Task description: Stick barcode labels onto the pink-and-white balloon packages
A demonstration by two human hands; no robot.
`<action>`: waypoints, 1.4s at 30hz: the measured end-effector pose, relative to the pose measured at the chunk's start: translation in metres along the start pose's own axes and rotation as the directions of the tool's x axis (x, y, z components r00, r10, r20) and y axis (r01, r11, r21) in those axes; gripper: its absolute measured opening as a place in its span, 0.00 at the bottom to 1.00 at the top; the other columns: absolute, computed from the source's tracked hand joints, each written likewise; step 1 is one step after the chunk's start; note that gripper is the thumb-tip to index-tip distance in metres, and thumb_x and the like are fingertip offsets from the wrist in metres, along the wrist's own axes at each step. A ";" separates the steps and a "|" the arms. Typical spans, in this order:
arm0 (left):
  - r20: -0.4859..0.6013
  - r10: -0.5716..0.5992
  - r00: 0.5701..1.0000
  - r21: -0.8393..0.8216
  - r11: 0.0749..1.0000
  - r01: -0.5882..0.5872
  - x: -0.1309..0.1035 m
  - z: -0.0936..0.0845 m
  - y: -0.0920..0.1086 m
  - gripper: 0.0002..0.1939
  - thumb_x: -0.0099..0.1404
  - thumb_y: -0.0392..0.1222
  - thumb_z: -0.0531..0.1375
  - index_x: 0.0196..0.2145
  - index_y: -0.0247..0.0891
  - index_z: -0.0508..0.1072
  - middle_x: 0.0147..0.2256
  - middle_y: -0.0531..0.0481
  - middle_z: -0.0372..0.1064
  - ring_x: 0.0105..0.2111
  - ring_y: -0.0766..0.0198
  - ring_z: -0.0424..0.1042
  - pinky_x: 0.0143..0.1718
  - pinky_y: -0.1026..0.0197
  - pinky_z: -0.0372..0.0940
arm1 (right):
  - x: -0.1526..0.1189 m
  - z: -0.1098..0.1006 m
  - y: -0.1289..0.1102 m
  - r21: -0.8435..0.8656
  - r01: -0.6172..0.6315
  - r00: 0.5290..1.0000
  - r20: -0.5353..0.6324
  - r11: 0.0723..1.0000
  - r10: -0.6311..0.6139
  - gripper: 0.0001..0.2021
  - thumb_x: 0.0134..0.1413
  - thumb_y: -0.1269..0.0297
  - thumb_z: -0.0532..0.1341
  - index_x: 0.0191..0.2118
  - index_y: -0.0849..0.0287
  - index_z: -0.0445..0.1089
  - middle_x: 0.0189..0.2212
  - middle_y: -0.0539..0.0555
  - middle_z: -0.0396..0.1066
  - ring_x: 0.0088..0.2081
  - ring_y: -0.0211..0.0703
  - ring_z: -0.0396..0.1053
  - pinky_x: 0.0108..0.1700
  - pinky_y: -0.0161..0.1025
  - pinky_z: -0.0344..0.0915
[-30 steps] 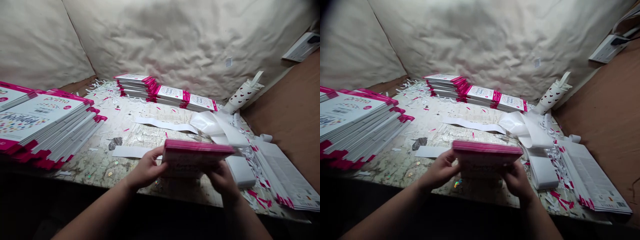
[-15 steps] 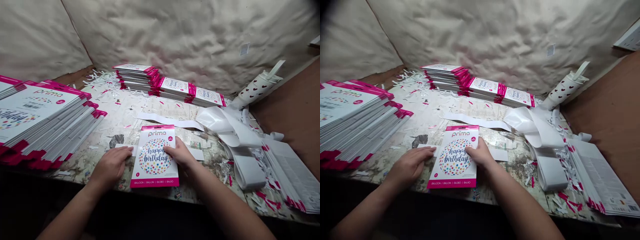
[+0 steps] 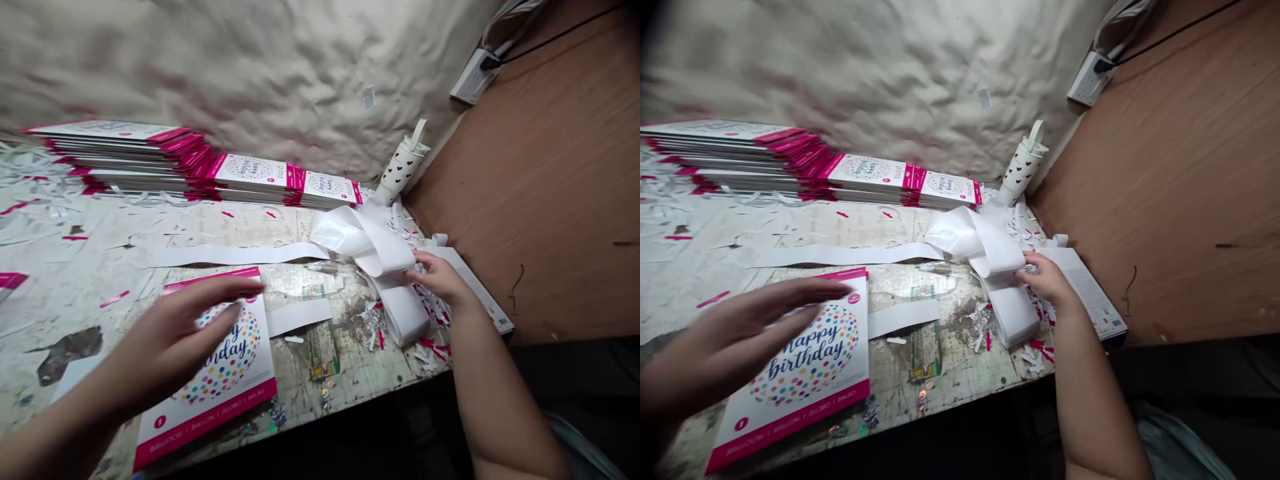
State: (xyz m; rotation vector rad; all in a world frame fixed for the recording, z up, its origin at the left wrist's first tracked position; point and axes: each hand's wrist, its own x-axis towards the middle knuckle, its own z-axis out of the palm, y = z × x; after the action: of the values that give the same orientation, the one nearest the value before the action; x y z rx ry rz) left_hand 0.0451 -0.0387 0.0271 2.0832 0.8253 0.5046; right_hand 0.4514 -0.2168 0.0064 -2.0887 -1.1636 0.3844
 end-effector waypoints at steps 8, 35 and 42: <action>0.386 -0.083 0.919 -0.728 0.584 0.359 0.155 0.132 0.071 0.14 0.48 0.48 0.68 0.28 0.35 0.77 0.29 0.47 0.75 0.33 0.60 0.72 0.35 0.63 0.66 | 0.023 0.045 -0.048 0.572 0.161 0.981 -0.002 0.805 -0.195 0.24 0.44 0.61 0.65 0.48 0.55 0.61 0.25 0.47 0.71 0.26 0.38 0.69 0.31 0.36 0.65; 0.279 -0.206 0.938 -0.900 0.284 0.330 0.164 0.163 0.104 0.02 0.60 0.34 0.58 0.33 0.35 0.69 0.28 0.51 0.72 0.25 0.68 0.70 0.31 0.66 0.65 | 0.002 0.052 -0.042 -0.487 0.422 0.650 -0.425 0.765 -0.630 0.14 0.55 0.65 0.59 0.48 0.52 0.68 0.52 0.57 0.67 0.56 0.54 0.59 0.56 0.55 0.55; 0.525 -0.082 0.847 -0.771 0.376 0.514 0.163 0.150 0.103 0.06 0.53 0.35 0.63 0.31 0.29 0.74 0.27 0.43 0.74 0.25 0.61 0.72 0.30 0.61 0.66 | 0.002 0.044 -0.042 -0.207 0.571 0.704 -0.375 0.794 -0.604 0.09 0.54 0.68 0.59 0.42 0.54 0.70 0.38 0.55 0.72 0.44 0.46 0.68 0.50 0.48 0.65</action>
State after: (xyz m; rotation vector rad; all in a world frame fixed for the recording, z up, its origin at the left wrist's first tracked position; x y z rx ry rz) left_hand 0.2888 -0.0516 0.0330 0.8975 0.4748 0.1846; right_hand 0.4019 -0.1818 0.0053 -1.6068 -1.4938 -0.4142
